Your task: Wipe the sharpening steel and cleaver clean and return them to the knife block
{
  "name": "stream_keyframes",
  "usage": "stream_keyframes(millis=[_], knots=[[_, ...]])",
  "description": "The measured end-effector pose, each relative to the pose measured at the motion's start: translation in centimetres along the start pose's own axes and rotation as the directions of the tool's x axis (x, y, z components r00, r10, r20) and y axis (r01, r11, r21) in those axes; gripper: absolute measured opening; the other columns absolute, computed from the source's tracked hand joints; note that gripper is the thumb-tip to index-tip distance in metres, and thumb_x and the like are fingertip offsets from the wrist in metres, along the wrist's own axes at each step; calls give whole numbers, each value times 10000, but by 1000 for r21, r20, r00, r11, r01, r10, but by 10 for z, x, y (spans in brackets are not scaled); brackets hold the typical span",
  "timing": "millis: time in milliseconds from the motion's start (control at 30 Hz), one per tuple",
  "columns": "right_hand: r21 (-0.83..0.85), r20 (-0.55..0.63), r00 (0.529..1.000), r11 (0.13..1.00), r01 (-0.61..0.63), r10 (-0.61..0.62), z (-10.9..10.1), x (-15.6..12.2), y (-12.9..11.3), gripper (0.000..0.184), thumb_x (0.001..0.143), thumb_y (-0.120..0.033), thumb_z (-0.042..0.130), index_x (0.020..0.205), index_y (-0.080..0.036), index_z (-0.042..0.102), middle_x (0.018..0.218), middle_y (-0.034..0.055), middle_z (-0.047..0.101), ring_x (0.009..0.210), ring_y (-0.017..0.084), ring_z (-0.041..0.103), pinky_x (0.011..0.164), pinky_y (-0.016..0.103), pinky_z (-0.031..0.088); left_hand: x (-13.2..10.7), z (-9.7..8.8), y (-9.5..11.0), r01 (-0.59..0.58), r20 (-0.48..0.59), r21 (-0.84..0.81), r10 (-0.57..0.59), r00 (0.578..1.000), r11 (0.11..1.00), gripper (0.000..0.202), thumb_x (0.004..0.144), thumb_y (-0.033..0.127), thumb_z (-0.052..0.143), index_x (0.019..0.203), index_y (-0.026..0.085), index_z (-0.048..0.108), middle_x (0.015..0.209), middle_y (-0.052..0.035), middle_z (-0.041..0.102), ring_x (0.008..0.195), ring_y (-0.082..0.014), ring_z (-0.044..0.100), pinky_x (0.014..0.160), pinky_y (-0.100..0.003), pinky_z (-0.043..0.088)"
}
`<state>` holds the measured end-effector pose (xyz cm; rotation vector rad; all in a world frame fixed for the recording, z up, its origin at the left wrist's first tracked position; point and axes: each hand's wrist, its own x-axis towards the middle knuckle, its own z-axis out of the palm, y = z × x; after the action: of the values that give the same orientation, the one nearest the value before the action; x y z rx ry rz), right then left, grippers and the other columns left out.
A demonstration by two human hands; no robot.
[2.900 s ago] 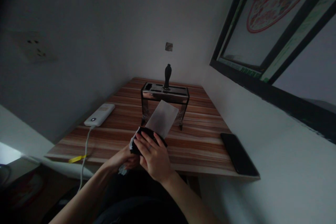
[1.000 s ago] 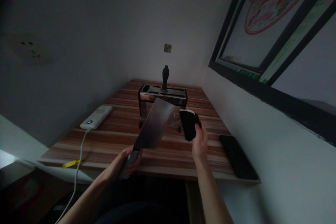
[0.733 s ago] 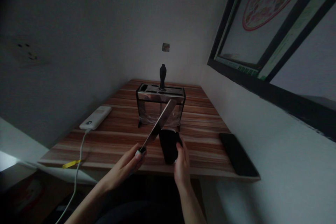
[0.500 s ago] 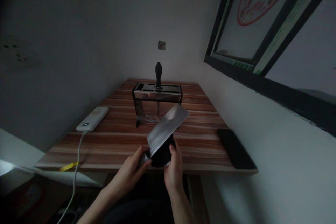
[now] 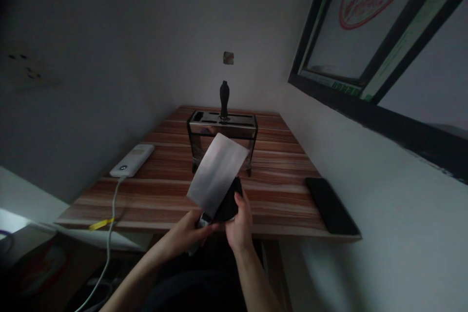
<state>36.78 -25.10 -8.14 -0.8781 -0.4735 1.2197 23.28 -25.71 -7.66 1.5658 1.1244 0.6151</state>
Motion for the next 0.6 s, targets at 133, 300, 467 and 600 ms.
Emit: stream_keyframes(millis=[133, 300, 467, 600], knots=[[-13, -4, 999, 999, -41, 41, 7, 3, -11, 377, 748, -449, 555, 1055, -247, 636, 1010, 2, 703, 964, 217, 639, 795, 364, 521, 0, -7, 3, -35, 94, -113, 46, 995, 993, 335, 757, 471, 598, 759, 139, 551, 499, 38, 502, 436, -80, 452, 415, -170, 328], [-19, 83, 996, 999, -44, 45, 8, 2, -23, 420, 740, -416, 594, 1126, -249, 604, 1047, 11, 689, 1003, 229, 616, 771, 352, 518, 6, -11, -2, 16, 315, -363, 107, 943, 932, 396, 773, 503, 572, 670, 121, 549, 511, -16, 577, 396, -99, 519, 392, -186, 381], [-7, 203, 978, 999, -36, 37, 5, -7, -26, 536, 667, -342, 696, 1184, -266, 576, 1049, 24, 691, 962, 243, 631, 794, 371, 500, 15, -9, -9, 17, 374, -467, 180, 910, 884, 467, 761, 532, 578, 607, 91, 574, 532, -68, 620, 455, -123, 578, 438, -199, 443], [72, 173, 985, 997, -19, 6, 2, -10, -20, 576, 628, -266, 745, 1179, -286, 581, 1034, 16, 697, 913, 218, 644, 819, 372, 484, 20, -12, -11, 60, 449, -479, 186, 874, 876, 506, 758, 572, 556, 621, 85, 571, 508, -48, 596, 406, -107, 555, 381, -180, 419]])
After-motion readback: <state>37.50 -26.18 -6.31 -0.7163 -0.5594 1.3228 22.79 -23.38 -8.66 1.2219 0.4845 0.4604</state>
